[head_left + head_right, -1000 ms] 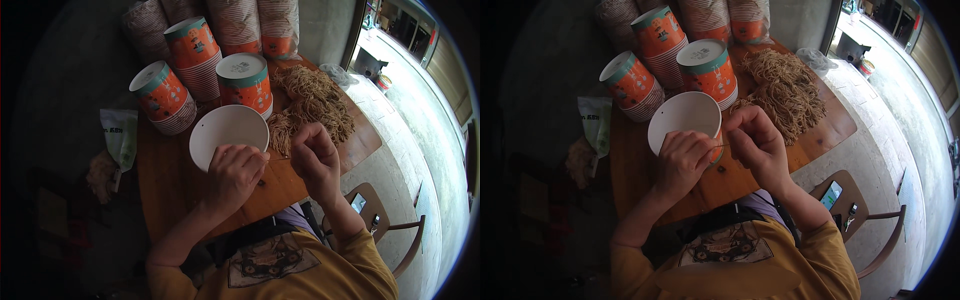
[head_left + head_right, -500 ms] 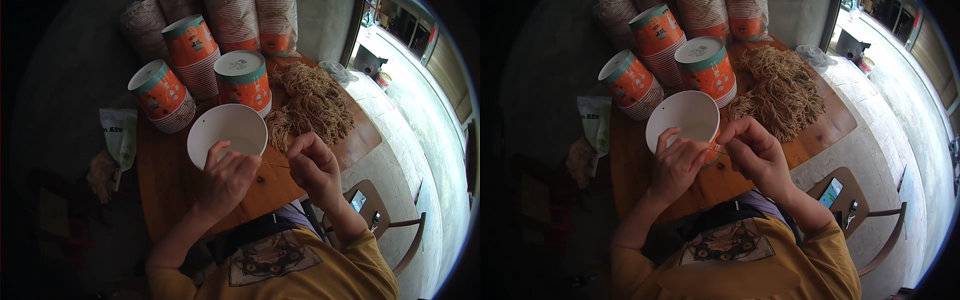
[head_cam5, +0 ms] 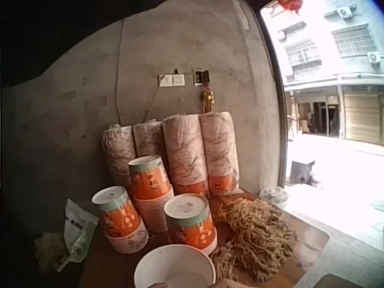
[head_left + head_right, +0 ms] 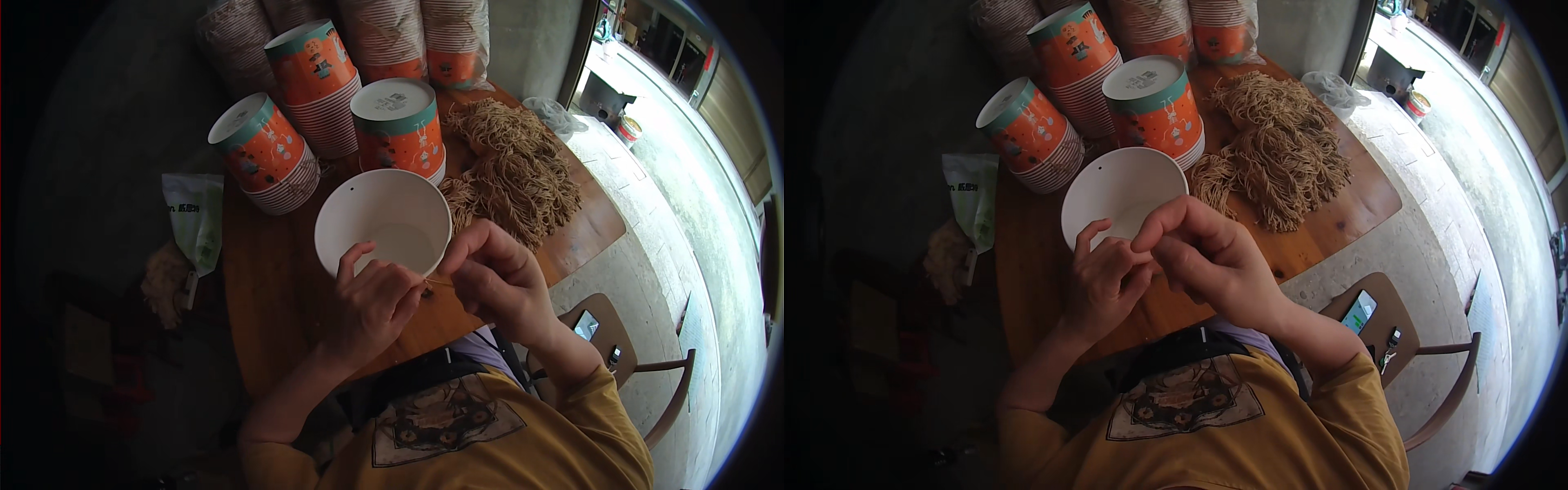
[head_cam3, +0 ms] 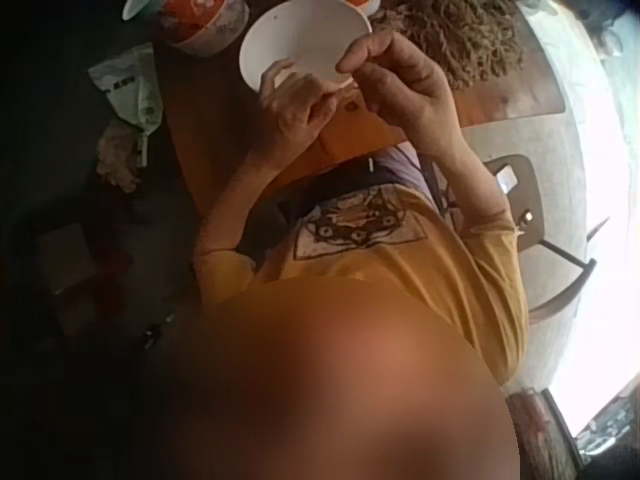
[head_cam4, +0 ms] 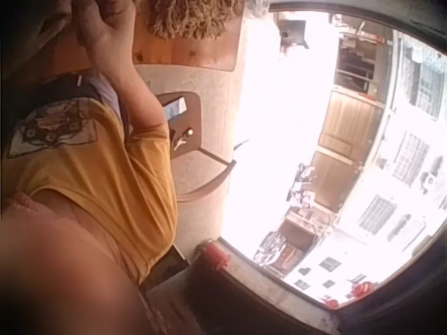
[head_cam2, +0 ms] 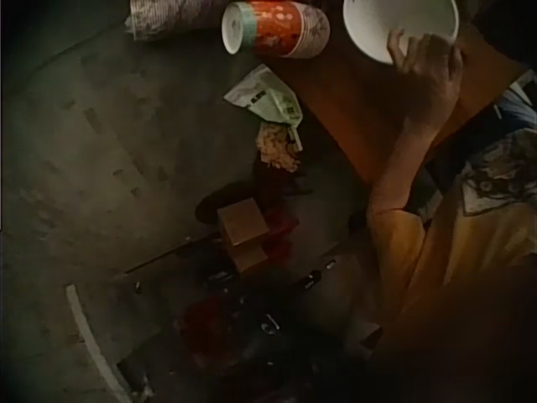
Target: Threading and tying brown string handles onto paper buckets.
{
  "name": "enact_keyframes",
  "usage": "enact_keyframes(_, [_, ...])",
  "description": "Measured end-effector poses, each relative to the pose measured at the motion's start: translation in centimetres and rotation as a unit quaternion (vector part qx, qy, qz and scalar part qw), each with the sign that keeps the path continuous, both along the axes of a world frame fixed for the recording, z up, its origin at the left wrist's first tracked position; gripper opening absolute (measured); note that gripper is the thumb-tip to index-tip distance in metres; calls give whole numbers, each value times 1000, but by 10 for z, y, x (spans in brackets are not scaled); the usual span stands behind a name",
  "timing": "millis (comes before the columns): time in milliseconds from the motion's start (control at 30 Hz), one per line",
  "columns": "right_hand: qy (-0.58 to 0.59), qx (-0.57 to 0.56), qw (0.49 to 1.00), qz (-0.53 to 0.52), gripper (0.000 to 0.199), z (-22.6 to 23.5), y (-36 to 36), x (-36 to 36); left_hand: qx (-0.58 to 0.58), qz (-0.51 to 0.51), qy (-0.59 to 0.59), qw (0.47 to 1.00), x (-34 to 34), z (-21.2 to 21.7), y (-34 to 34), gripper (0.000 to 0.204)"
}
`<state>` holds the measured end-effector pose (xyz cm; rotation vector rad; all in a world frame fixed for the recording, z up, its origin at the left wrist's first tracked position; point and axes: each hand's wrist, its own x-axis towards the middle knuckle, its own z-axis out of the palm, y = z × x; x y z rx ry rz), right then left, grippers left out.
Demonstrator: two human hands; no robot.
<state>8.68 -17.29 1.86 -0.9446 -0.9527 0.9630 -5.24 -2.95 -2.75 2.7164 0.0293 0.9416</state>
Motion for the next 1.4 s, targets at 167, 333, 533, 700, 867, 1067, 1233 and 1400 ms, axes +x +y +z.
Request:
enact_keyframes(167, [10, 0, 1000, -7, 11, 2, 10, 3, -9, 2, -6, 1000, 2, 0, -6, 18])
enact_keyframes(333, [61, 21, 998, -8, 11, 5, 23, 0, 5, 4, -23, 1000, 2, -6, -6, 16])
enact_keyframes(533, [115, 44, 992, -15, 12, 0, 35, 15, -10, -15, -16, 1000, 8, -3, 9, 14])
enact_keyframes(700, [253, -15, 966, 46, 25, 4, 41, 44, 11, -40, 24, 999, 4, 8, 40, 16])
enact_keyframes(867, [285, 63, 955, 49, 26, -1, 32, 81, 27, -8, 97, 995, -23, 27, 95, 8])
enact_keyframes(1067, [295, 144, 938, 108, 28, -9, 19, 100, -43, 57, 118, 990, -38, 26, 144, 8])
enact_keyframes(1233, [233, 185, 947, 126, 29, -15, 11, 105, -68, 70, 70, 993, -39, 15, 169, 14])
enact_keyframes(1400, [153, 192, 967, 65, 23, -24, -3, 113, -114, 42, 59, 991, -31, 12, 166, 15])
